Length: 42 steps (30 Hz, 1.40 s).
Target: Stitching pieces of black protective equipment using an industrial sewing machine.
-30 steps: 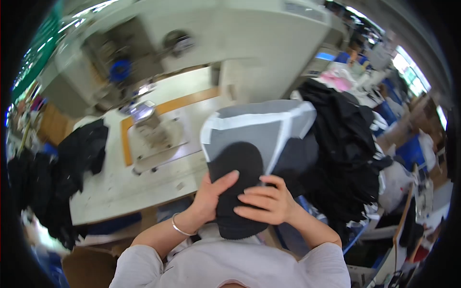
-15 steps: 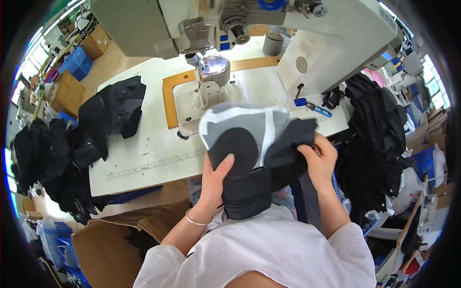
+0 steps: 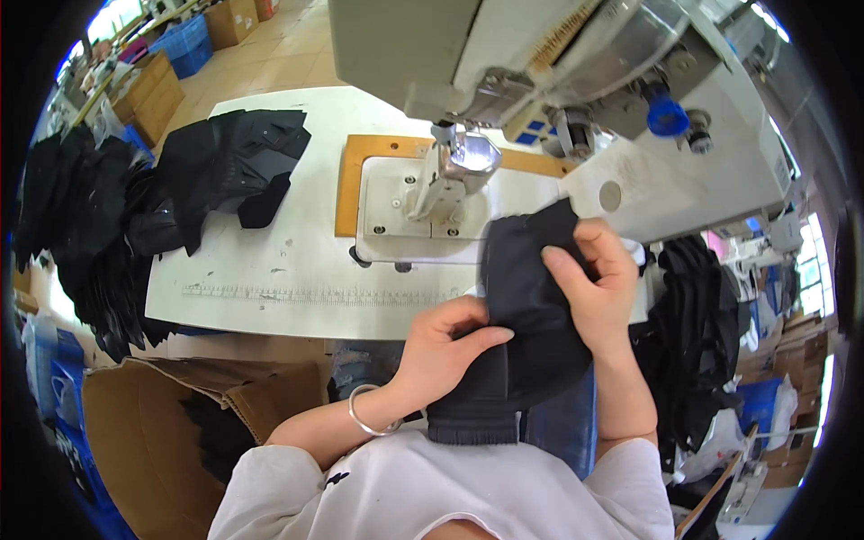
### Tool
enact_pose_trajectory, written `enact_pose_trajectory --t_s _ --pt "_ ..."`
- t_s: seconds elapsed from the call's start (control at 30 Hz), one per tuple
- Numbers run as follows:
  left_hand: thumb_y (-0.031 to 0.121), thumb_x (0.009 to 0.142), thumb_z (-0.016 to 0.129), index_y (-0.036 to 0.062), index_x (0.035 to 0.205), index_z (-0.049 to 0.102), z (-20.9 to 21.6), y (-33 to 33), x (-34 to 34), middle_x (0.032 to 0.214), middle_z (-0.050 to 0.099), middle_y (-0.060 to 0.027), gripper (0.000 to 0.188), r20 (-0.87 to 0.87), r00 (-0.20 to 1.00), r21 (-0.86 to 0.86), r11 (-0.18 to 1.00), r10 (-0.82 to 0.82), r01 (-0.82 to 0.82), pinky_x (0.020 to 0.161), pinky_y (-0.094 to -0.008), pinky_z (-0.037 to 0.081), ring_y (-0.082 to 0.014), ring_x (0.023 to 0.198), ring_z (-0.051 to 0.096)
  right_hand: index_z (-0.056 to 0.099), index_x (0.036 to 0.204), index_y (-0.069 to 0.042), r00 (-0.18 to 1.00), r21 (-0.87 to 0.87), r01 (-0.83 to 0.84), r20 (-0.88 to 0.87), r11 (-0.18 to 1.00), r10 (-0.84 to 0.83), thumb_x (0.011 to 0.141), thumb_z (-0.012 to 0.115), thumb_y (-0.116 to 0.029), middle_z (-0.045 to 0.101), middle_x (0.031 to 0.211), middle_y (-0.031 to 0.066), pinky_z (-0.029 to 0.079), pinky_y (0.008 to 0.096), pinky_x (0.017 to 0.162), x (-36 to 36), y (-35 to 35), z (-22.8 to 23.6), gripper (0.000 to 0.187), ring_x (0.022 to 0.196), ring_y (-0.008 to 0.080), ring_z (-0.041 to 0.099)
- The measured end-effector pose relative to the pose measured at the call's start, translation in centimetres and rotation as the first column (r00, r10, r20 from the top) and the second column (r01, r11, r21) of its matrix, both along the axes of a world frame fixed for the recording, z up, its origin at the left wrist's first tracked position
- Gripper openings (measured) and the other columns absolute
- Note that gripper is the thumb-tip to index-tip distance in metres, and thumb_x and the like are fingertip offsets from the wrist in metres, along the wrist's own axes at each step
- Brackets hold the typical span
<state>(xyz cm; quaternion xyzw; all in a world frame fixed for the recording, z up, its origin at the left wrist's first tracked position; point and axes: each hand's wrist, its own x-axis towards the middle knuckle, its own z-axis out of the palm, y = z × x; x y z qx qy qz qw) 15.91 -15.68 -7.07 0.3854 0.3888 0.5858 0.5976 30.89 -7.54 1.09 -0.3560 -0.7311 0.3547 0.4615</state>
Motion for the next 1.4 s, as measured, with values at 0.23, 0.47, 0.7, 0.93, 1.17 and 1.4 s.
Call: enact_pose_trajectory --t_s 0.23,0.47,0.7,0.93,1.17,1.4 --pt "0.016 0.093 0.060 0.0036 0.089 0.060 1.6 3.0 -0.8 0.075 0.057 0.0035 0.013 0.039 0.983 -0.137 0.976 0.179 -0.172 0.057 -0.0202 0.042 -0.0020 0.065 0.049 0.055 0.097 0.002 0.998 -0.285 0.052 0.050 0.957 -0.039 0.085 0.068 -0.012 0.058 0.068 -0.0031 0.037 0.0181 0.059 -2.5 5.8 -1.5 0.022 0.065 0.0022 0.049" --pt "0.019 0.096 0.056 0.0067 0.087 0.057 2.8 6.8 -3.1 0.074 0.055 0.0040 0.015 0.182 0.982 -0.157 0.987 0.052 -0.024 0.053 -0.0195 0.038 -0.0022 0.062 0.047 0.054 0.107 0.001 0.995 -0.382 0.074 -0.040 0.921 -0.097 0.082 0.069 -0.015 0.061 0.085 0.0039 0.047 0.0262 0.069 -4.1 8.9 -1.2 0.033 0.073 0.0100 0.055" --pt "0.018 0.093 0.060 0.0058 0.090 0.058 1.2 8.1 -5.6 0.074 0.059 0.0048 0.013 -0.074 0.997 -0.049 0.998 0.028 -0.032 0.057 -0.0176 0.040 -0.0028 0.064 0.053 0.060 0.086 -0.003 0.982 -0.392 0.190 0.092 0.900 -0.167 0.082 0.070 -0.025 0.056 0.080 -0.0019 0.040 0.0236 0.070 -3.7 9.9 -2.8 0.024 0.076 0.0086 0.050" --pt "0.043 0.080 0.068 0.0048 0.119 0.057 1.0 18.3 -27.9 0.116 0.060 -0.0141 0.056 -0.862 -0.378 0.357 0.934 0.337 0.019 0.096 -0.0439 0.042 -0.0267 0.109 0.057 0.064 0.093 0.000 0.974 -0.318 0.210 0.153 0.924 -0.168 0.080 0.070 -0.038 0.061 0.087 0.0029 0.042 0.0246 0.078 -4.5 9.4 -2.8 0.040 0.081 0.0100 0.054" --pt "0.055 0.055 0.081 0.0013 0.104 0.057 -0.3 23.0 -38.1 0.098 0.066 -0.0201 0.077 -0.812 -0.582 -0.157 0.979 -0.052 0.131 0.083 -0.0424 0.048 -0.0368 0.098 0.062 0.068 0.103 -0.002 0.954 -0.103 0.170 0.268 0.980 -0.137 0.080 0.072 -0.030 0.068 0.095 0.0091 0.047 0.0284 0.077 -4.8 9.1 -2.2 0.037 0.084 0.0152 0.061" --pt "0.039 0.064 0.081 0.0011 0.091 0.065 10.2 12.9 -28.6 0.085 0.068 -0.0154 0.049 -0.940 -0.316 0.120 0.992 0.128 0.045 0.075 -0.0380 0.050 -0.0294 0.085 0.065 0.071 0.104 -0.007 0.966 -0.063 0.125 0.235 0.990 -0.107 0.083 0.069 -0.017 0.071 0.095 0.0083 0.046 0.0235 0.080 -4.7 8.7 -1.7 0.023 0.086 0.0113 0.063"
